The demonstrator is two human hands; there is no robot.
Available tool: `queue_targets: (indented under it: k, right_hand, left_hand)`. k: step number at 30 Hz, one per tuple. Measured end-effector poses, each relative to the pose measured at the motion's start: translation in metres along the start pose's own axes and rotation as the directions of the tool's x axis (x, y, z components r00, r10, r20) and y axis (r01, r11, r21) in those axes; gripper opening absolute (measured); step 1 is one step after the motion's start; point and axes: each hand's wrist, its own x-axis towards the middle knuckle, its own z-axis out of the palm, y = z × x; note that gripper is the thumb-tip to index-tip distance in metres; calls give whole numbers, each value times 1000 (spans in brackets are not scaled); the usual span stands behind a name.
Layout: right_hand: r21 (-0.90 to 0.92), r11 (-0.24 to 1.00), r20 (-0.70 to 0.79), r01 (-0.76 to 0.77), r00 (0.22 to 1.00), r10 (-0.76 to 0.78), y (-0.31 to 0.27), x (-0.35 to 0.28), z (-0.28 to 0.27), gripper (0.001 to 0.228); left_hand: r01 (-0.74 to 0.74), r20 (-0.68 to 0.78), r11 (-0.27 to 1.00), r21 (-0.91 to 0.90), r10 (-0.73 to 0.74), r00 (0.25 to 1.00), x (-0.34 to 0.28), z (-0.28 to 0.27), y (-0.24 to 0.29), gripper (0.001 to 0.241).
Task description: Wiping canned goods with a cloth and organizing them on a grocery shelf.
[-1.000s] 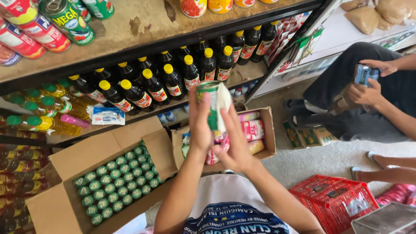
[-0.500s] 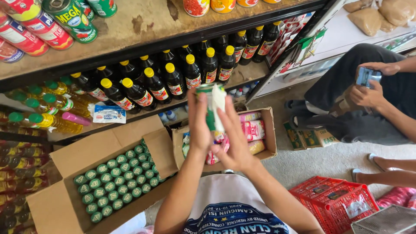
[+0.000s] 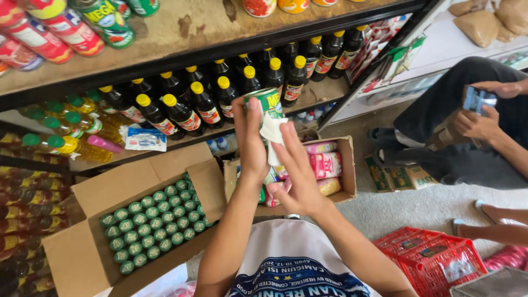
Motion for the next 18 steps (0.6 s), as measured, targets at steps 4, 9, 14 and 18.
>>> queue_targets:
  k: [4, 9, 14, 18]
  right_hand:
    - [-18, 1000, -21, 20, 1000, -20, 18, 28, -11, 69]
    - [-25, 998, -38, 57, 998, -57, 3, 38, -2, 68]
    - [9, 998, 94, 66, 993, -66, 6, 20, 15, 66]
    - [55, 997, 37, 47, 998, -49, -2, 58, 7, 61]
  left_hand:
    - [10, 89, 986, 169, -25, 996, -9, -14, -11, 51]
    - [-1, 187, 999, 33, -5, 982, -6, -32, -30, 43]
    - [54, -68, 998, -35, -56, 996, 7, -42, -14, 40]
    - [161, 8, 934, 318, -172, 985, -28, -11, 56, 75]
